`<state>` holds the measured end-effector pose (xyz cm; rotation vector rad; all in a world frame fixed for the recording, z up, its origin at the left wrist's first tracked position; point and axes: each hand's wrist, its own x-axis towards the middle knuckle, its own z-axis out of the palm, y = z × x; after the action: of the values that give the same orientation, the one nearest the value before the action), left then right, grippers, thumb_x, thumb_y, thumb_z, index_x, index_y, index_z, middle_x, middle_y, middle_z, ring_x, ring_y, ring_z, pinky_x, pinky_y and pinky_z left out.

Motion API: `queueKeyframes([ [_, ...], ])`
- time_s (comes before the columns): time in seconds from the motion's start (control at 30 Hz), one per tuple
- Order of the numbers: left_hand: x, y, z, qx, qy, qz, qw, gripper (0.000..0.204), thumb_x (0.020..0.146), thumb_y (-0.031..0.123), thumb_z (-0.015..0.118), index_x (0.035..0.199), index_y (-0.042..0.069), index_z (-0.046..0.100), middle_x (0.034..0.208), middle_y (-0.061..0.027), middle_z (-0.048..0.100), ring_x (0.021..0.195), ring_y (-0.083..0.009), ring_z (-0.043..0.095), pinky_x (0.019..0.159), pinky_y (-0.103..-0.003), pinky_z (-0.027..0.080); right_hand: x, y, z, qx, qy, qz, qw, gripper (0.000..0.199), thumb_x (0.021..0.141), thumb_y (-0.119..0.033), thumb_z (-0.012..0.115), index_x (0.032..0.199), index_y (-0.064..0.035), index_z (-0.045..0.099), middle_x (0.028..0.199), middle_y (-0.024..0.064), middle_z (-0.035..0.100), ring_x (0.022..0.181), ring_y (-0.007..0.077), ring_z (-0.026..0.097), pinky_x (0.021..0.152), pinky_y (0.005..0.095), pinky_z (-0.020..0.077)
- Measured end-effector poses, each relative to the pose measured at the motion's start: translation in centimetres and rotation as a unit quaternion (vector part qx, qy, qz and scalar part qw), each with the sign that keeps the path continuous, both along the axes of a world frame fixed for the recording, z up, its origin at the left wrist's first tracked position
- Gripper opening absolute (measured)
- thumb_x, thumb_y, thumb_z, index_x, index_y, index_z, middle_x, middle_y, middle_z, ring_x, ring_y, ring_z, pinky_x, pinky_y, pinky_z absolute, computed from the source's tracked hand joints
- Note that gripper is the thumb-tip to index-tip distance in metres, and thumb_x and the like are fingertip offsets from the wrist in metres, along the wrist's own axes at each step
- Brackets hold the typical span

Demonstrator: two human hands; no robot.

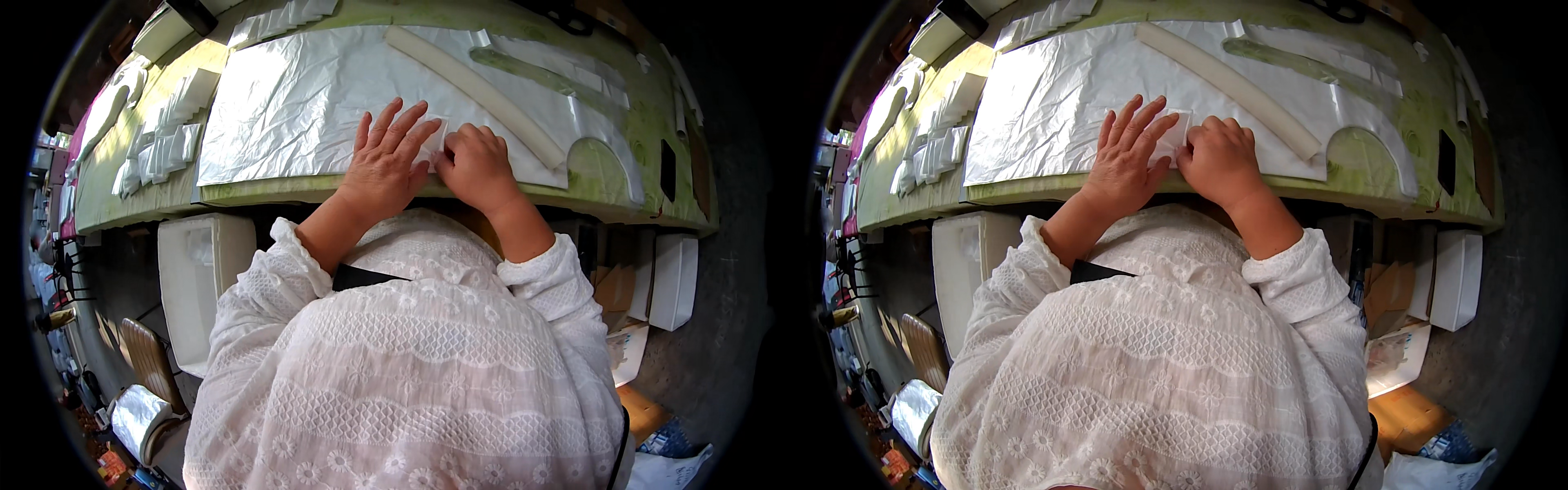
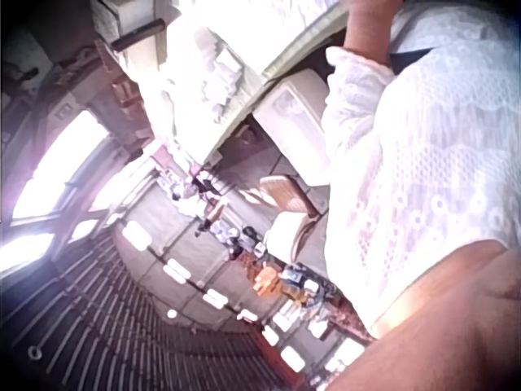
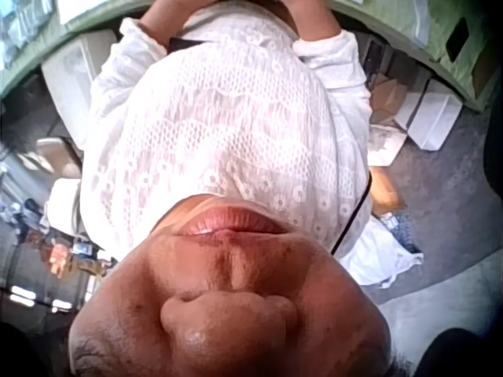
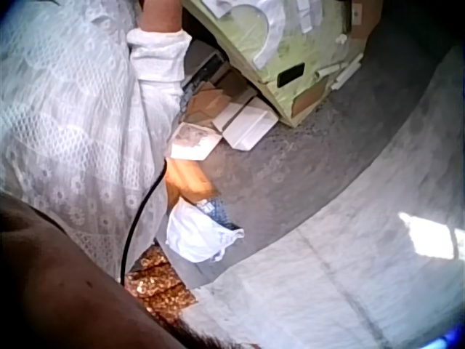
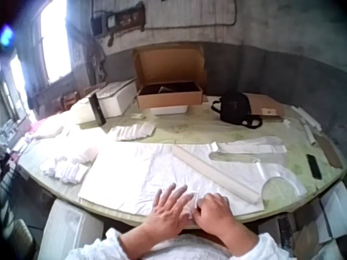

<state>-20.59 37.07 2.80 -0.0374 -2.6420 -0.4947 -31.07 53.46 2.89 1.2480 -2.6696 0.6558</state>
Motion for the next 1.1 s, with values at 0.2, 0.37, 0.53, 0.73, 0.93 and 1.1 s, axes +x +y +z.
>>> queueKeyframes([
  [0.2,0.0,0.2,0.0,-0.048,-0.119,0.008,0.992,0.062,0.099,0.048,0.059,0.153,0.021,0.047,0.163,-0.0117,0.037,0.154,-0.0353,0.027,0.123,-0.061,0.018,-0.4,-0.4,-0.1,-0.083,-0.044,-0.031,0.995,0.044,0.084,-0.028,0.068,0.125,-0.0126,0.066,0.107,0.0093,0.069,0.106,0.0329,0.064,0.093,0.0493,0.0465],
  [0.37,2.2,-0.2,1.6,0.067,-0.071,-0.042,0.994,0.055,0.094,0.037,0.07,0.143,0.016,0.056,0.152,-0.0128,0.051,0.144,-0.0354,0.042,0.118,-0.052,0.031,-1.6,-1.2,1.8,0.068,-0.093,-0.018,0.993,0.049,0.085,-0.031,0.063,0.131,-0.0152,0.065,0.114,0.0128,0.071,0.11,0.0344,0.065,0.095,0.0492,0.0501],
  [0.53,7.3,-0.5,0.0,0.472,-0.297,-0.014,0.83,0.043,0.104,0.035,0.062,0.135,0.006,0.057,0.13,-0.0081,0.062,0.116,-0.017,0.061,0.099,-0.035,0.048,-1.8,-1.4,2.2,0.08,-0.093,-0.003,0.992,0.054,0.085,-0.033,0.065,0.135,-0.0139,0.063,0.108,0.0147,0.069,0.102,0.0363,0.066,0.09,0.0454,0.0536],
  [0.73,6.7,0.1,-0.6,0.726,-0.316,0.039,0.609,0.04,0.109,0.035,0.053,0.134,0.003,0.055,0.122,-0.0057,0.064,0.108,-0.0142,0.063,0.094,-0.032,0.052,4.0,0.2,2.9,0.04,-0.111,0.091,0.989,0.052,0.083,-0.034,0.071,0.131,-0.0132,0.068,0.114,0.0141,0.066,0.107,0.0326,0.063,0.096,0.0457,0.05],
  [0.93,7.4,0.5,0.6,0.737,-0.27,0.029,0.619,0.037,0.109,0.027,0.055,0.139,0.005,0.055,0.123,-0.0059,0.065,0.107,-0.0131,0.063,0.089,-0.03,0.054,5.1,0.3,1.7,-0.222,-0.425,0.054,0.876,0.035,0.091,-0.008,0.069,0.126,-0.0077,0.066,0.095,0.0037,0.062,0.082,0.0134,0.059,0.077,0.0279,0.0511],
  [1.1,7.8,-0.7,-1.3,0.736,-0.029,0.038,0.676,0.047,0.101,0.003,0.063,0.14,0.013,0.041,0.114,-0.0066,0.066,0.101,-0.0131,0.063,0.089,-0.031,0.052,5.5,-1.4,0.5,-0.327,-0.426,0.075,0.84,0.027,0.094,0.001,0.065,0.12,-0.0045,0.061,0.089,-0.0023,0.058,0.079,0.0061,0.054,0.073,0.0238,0.0486],
])
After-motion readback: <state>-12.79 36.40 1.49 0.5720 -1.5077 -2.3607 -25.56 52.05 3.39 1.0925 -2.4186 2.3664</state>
